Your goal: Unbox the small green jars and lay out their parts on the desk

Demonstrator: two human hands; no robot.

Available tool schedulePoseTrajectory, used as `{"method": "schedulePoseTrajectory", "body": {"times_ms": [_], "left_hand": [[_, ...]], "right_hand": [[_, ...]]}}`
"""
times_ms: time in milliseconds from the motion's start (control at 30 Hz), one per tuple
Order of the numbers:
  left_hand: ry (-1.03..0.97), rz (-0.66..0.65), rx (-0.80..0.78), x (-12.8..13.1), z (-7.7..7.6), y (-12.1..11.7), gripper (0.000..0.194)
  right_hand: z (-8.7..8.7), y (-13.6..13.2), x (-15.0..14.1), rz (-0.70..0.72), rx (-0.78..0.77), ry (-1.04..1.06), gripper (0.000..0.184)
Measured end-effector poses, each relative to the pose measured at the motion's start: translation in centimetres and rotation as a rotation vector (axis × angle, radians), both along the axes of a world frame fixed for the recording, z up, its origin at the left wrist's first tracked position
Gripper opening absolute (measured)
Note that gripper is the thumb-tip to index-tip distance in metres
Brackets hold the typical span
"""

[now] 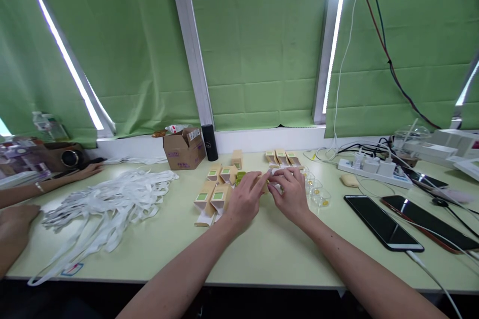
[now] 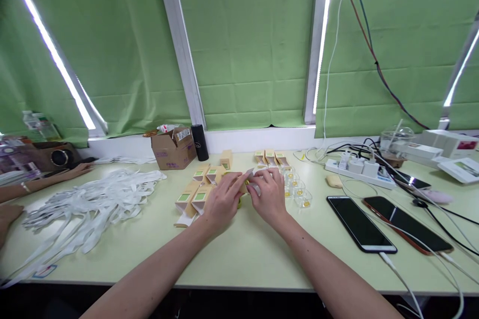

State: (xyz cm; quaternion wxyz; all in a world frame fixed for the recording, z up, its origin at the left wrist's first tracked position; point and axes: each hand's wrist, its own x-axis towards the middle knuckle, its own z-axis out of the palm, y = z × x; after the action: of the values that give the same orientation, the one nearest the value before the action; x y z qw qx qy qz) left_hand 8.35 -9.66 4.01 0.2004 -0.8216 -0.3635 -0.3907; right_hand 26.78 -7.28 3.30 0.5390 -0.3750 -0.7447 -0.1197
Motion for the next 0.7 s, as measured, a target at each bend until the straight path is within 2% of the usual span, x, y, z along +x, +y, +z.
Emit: {"method": "schedulePoseTrajectory", "body": {"times_ms": [167,367,600,700], "left_hand": [[0.066,0.005,0.027,0.15,-0.18,-0.07,0.066],[0.035,0.052,0.025,-0.03,0.08,0.02,0.065],[-0.027,0.093,-0.002,-0.52,-0.09,0.57,0.065],[-0.05,0.091,-0.003,-0.59,-0.14,0.7,0.067]], "right_hand": [[-0.43,0.3,-0.43,0.012,-0.037,0.067,0.009],[-0.21,0.44,-0.19,0.1,-0.104,0.186,0.013],[-0.12,0.12,-0.25,0.225,-0.385,0.454,0.019],[-0.5,0.69,-0.22,0.3,-0.449,0.572,0.026]]}}
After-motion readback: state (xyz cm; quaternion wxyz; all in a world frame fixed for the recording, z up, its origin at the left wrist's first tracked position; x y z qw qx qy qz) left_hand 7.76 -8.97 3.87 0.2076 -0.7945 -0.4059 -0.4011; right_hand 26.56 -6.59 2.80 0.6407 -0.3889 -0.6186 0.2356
